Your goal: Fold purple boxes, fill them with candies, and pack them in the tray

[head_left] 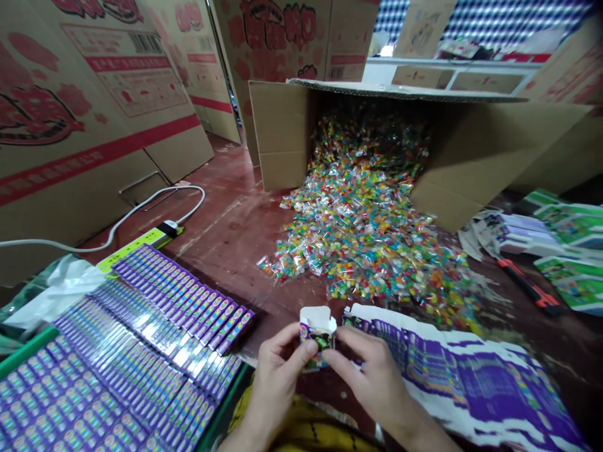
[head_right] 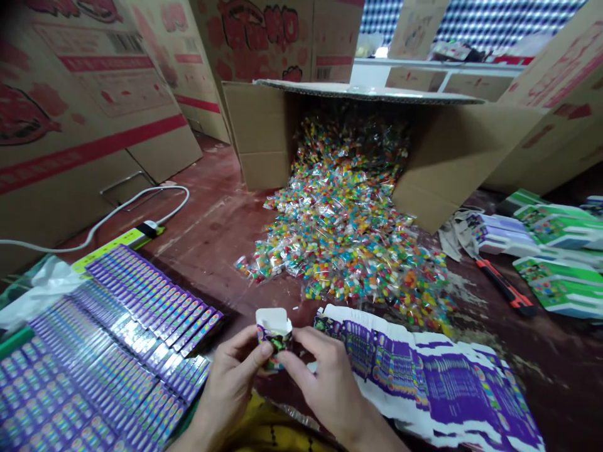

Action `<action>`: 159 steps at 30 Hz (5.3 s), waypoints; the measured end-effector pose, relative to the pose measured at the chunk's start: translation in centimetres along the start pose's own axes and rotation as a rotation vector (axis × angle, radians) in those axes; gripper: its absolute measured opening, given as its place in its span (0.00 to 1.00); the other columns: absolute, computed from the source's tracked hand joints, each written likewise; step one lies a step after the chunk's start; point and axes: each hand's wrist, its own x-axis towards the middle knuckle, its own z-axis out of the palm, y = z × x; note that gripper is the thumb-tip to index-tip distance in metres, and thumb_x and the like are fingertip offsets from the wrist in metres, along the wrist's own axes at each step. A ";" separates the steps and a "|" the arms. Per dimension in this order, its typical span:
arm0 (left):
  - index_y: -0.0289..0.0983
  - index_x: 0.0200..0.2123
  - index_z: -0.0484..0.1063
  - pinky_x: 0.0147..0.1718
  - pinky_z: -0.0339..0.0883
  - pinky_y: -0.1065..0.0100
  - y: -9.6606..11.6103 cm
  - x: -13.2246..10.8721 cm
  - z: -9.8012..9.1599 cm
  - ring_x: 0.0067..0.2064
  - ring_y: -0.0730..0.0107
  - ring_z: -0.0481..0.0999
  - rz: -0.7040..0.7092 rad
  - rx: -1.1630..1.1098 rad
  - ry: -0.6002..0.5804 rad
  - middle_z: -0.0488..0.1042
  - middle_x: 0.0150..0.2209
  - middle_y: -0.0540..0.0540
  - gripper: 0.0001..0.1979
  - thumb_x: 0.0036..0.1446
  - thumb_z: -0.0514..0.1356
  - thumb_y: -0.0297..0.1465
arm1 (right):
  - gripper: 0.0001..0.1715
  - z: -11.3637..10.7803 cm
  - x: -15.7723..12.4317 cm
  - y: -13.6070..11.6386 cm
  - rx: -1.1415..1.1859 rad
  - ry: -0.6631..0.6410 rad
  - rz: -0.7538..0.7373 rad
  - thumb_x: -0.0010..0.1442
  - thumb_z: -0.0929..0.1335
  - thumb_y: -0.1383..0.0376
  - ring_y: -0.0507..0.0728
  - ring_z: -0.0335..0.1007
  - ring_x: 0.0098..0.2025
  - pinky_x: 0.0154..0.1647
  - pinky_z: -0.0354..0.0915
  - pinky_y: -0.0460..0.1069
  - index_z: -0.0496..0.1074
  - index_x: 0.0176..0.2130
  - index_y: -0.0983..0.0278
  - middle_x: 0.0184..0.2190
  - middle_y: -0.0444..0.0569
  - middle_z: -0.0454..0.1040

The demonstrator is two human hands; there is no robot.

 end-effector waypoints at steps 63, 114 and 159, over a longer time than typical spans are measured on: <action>0.39 0.37 0.65 0.35 0.66 0.73 1.0 0.3 -2.7 0.36 0.71 0.68 0.019 0.208 0.004 0.68 0.34 0.52 0.11 0.56 0.66 0.32 | 0.49 0.8 0.9 -1.5 -0.498 -0.331 -0.279 0.50 0.76 0.67 0.66 0.56 0.65 0.64 0.59 0.60 0.56 0.65 0.58 0.64 0.53 0.62; 0.38 0.41 0.68 0.39 0.68 0.71 0.1 0.7 1.1 0.39 0.69 0.75 0.058 0.040 0.024 0.75 0.38 0.49 0.10 0.60 0.64 0.33 | 0.09 -1.7 5.8 -1.0 -0.233 0.055 -0.360 0.64 0.66 0.69 0.64 0.61 0.62 0.63 0.58 0.62 0.75 0.33 0.60 0.54 0.52 0.73; 0.44 0.51 0.69 0.42 0.69 0.71 0.8 -0.4 -0.9 0.42 0.68 0.75 0.016 0.078 -0.121 0.74 0.42 0.48 0.16 0.61 0.64 0.31 | 0.10 -2.0 3.8 -1.6 -0.056 -0.141 -0.092 0.65 0.67 0.62 0.56 0.74 0.39 0.42 0.69 0.51 0.74 0.33 0.62 0.34 0.48 0.76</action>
